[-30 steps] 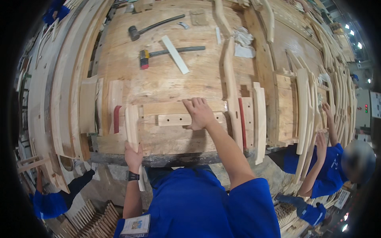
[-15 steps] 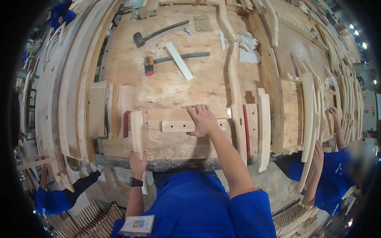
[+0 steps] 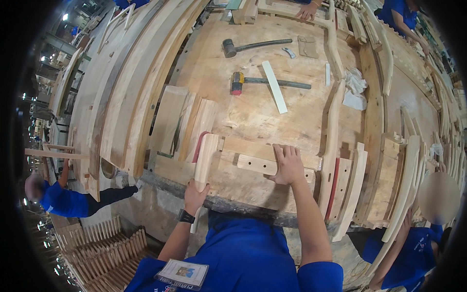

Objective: The person assembles wooden chair frames on a workbench. They pick up wooden legs and crossbars, align them, and use a rubber mallet to tap joints together. Completed frames are placed aside while the person continues assembling additional units.

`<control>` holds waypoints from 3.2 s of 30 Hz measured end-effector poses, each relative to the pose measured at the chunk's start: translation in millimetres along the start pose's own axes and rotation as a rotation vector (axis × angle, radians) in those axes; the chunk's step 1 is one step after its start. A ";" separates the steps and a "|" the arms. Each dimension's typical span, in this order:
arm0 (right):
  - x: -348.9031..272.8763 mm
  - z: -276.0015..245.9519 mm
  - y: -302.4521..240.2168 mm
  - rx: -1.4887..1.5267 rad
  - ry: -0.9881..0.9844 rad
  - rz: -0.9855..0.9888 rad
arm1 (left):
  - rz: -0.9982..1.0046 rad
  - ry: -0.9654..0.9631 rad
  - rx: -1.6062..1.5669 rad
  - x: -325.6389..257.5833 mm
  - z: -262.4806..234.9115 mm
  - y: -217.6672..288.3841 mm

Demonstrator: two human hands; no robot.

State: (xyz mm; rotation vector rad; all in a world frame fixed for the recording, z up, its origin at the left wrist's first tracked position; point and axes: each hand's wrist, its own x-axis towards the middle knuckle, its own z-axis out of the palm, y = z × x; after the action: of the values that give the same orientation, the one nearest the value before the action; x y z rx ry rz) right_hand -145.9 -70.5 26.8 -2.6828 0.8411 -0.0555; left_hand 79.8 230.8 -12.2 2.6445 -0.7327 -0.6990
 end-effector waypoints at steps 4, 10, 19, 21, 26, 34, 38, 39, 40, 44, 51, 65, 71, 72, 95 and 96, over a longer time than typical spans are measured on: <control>-1.3 0.9 0.3 0.031 -0.007 0.014 | 0.000 0.019 -0.003 -4.7 6.6 0.1; -2.6 -2.0 3.3 0.048 0.027 -0.011 | 0.057 0.022 0.013 -6.4 6.2 10.9; -9.2 -0.2 11.6 0.025 0.086 -0.030 | 0.148 0.066 0.123 -8.4 20.1 8.4; -9.3 0.5 13.0 0.033 0.085 -0.027 | 0.069 0.011 0.132 -9.2 14.4 14.9; -12.3 0.3 18.6 0.040 0.080 -0.007 | 0.070 0.034 0.155 -10.7 17.5 21.0; -10.5 3.5 14.4 0.036 0.064 0.016 | 0.305 0.011 0.299 -12.0 20.4 6.0; -7.3 -2.0 8.4 0.036 0.048 0.030 | 0.288 0.132 0.182 -14.0 20.0 13.5; -7.3 -2.1 8.5 0.042 0.036 0.046 | 0.298 0.103 0.155 -14.4 20.6 14.6; -6.5 -0.5 6.6 0.048 0.025 0.065 | 0.240 0.103 0.110 -17.4 18.7 13.8; -3.7 -0.6 4.7 0.037 0.009 0.058 | 0.150 0.082 0.030 -20.0 19.7 18.6; -4.2 -0.6 4.6 0.001 0.012 0.015 | 0.094 0.078 0.005 -26.9 21.4 31.2; -6.3 -2.5 5.5 0.030 0.033 0.009 | 0.101 0.052 0.015 -34.8 18.5 34.1; -4.9 -2.5 2.9 0.027 0.021 0.020 | 0.193 0.116 0.050 -32.5 21.1 24.9; -4.6 -2.0 2.7 0.035 0.023 0.018 | 0.184 0.117 0.048 -32.0 20.6 25.0; 3.6 6.0 1.0 0.054 0.037 0.024 | 0.091 0.063 -0.042 -32.2 22.9 18.3; 4.0 6.9 0.5 0.054 0.039 0.021 | 0.089 0.048 -0.051 -32.0 21.5 17.7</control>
State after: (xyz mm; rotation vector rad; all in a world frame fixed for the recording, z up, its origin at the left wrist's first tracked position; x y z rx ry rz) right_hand -141.9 -71.0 19.9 -2.6296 0.8671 -0.1247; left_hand 37.5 230.4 -11.0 2.5565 -0.8024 -0.6195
